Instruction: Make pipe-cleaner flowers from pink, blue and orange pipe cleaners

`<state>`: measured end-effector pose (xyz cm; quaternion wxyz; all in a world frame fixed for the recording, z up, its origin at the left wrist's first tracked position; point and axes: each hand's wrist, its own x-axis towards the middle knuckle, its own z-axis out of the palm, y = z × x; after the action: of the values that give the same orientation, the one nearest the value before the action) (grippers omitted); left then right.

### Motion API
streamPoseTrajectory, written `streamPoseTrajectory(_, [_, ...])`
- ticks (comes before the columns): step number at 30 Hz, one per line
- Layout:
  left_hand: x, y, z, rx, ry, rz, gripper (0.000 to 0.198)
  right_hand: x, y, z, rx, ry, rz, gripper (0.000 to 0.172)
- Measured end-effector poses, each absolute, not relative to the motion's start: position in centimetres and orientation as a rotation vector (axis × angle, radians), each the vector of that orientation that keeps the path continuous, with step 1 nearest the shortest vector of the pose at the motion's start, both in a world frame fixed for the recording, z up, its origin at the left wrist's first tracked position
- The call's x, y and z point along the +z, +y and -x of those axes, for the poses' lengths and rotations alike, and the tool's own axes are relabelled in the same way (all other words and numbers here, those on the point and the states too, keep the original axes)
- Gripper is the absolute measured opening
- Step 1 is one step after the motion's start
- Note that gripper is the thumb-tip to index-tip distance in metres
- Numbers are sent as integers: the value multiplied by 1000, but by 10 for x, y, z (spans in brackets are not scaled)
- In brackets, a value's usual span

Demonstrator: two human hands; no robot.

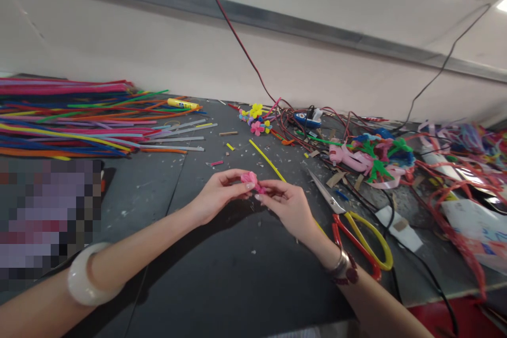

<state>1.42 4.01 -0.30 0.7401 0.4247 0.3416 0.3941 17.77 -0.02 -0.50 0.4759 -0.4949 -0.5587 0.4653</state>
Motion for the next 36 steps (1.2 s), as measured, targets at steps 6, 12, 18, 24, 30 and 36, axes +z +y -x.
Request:
streamPoseTrajectory(6, [-2, 39, -15, 860, 789, -1033, 20, 1, -6, -176, 943, -1627, 1293, 19])
streamPoseTrajectory(12, [-5, 44, -12, 910, 871, -1079, 15, 4, -5, -181, 571, -1852, 1329, 19])
streamPoseTrajectory(18, [-5, 45, -13, 1008, 1041, -1155, 17, -1, -5, -184, 485, -2090, 1363, 17])
streamPoseTrajectory(24, [-5, 45, -13, 990, 1011, -1094, 16, 1, -4, -180, 729, -2020, 1353, 17])
streamPoseTrajectory(30, [-9, 47, -11, 942, 962, -1045, 16, 2, 3, -189, 404, -1872, 1357, 16])
streamPoseTrajectory(36, [-11, 47, -12, 974, 903, -928, 13, -13, 6, -193, 396, -1998, 1332, 17])
